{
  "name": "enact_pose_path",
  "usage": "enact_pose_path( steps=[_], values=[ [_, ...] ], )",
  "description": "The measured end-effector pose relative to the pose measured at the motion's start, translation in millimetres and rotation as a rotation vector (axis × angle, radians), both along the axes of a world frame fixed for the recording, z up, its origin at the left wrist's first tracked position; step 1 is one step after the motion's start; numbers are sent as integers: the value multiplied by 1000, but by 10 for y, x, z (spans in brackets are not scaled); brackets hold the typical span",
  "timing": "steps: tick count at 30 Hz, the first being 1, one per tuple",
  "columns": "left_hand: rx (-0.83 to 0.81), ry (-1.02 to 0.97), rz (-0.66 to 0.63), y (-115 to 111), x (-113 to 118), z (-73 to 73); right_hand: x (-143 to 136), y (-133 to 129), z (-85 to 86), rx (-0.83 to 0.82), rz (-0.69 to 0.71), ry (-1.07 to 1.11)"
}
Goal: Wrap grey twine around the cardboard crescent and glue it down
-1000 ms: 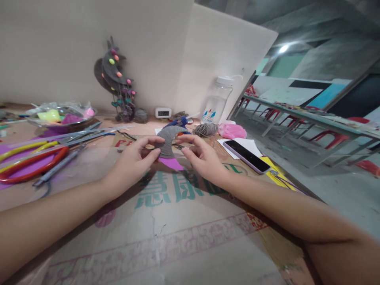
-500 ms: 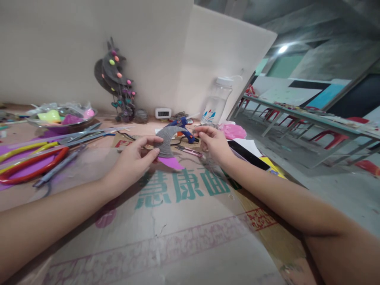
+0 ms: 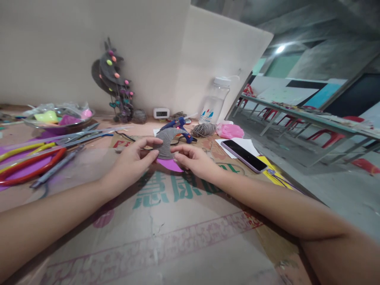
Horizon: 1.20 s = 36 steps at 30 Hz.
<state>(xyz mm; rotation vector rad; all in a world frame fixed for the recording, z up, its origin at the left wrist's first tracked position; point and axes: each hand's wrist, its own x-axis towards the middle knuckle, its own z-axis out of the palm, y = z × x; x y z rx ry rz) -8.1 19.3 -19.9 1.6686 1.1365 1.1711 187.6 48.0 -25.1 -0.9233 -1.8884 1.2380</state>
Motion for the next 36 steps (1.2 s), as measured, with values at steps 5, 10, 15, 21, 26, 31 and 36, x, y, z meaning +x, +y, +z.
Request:
enact_pose_path(
  steps=[5,10,15,21,26,31,36],
  values=[
    [28,17,-1,-1,-1,-14,-16,-10,11,19,2,-18],
    [28,12,-74,-9,14,-30,-42,-20,22,-3,-22,-64],
    [18,-128,-86,14,23,-15,-40,-22,43,-58,-34,-12],
    [-15,-69,174,94,-43,10,-35,-36,49,-75,-73,20],
    [4,-10,176,82,-24,23,-39,-39,36,-81,-78,15],
    [26,-12,154,64,-8,34,-39,-26,20,-73,-70,13],
    [6,-42,117,89,-11,12,-38,-30,24,-69,-71,5]
  ],
)
